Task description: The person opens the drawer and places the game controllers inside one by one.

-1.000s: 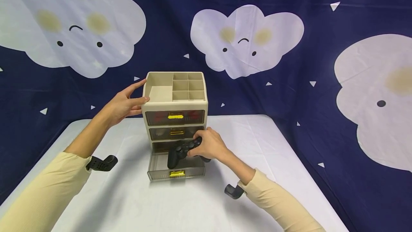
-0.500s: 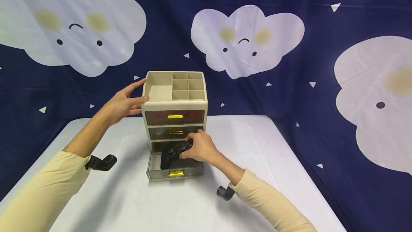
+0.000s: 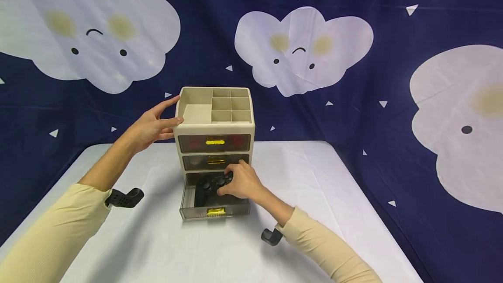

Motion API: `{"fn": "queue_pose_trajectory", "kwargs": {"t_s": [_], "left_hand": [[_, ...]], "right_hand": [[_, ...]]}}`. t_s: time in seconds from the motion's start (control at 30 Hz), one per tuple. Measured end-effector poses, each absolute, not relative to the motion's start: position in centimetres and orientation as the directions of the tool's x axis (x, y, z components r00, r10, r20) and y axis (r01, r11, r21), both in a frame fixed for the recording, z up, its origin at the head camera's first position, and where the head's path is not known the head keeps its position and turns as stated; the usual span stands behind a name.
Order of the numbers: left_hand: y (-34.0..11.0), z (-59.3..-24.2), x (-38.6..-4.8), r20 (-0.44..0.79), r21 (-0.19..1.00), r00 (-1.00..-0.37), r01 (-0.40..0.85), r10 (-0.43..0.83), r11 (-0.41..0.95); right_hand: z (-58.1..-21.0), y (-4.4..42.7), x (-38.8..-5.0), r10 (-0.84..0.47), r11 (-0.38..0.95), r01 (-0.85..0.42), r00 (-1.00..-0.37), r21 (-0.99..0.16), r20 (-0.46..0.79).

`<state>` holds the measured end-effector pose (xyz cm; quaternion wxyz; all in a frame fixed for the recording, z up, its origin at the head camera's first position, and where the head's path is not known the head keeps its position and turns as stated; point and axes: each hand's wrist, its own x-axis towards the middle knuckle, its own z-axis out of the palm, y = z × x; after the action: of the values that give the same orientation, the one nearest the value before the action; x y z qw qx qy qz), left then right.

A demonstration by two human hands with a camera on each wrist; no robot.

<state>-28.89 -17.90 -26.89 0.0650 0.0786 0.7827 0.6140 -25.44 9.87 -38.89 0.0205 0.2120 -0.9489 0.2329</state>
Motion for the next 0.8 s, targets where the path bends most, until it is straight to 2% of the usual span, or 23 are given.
{"fn": "queue_pose_trajectory", "kwargs": {"t_s": [0.8], "left_hand": [[-17.9, -27.02, -28.98, -0.007, 0.969, -0.98, 0.042, 0.197, 0.244]], "right_hand": [[-39.48, 9.81, -25.53, -0.406, 0.798, -0.402, -0.909, -0.448, 0.091]]}}
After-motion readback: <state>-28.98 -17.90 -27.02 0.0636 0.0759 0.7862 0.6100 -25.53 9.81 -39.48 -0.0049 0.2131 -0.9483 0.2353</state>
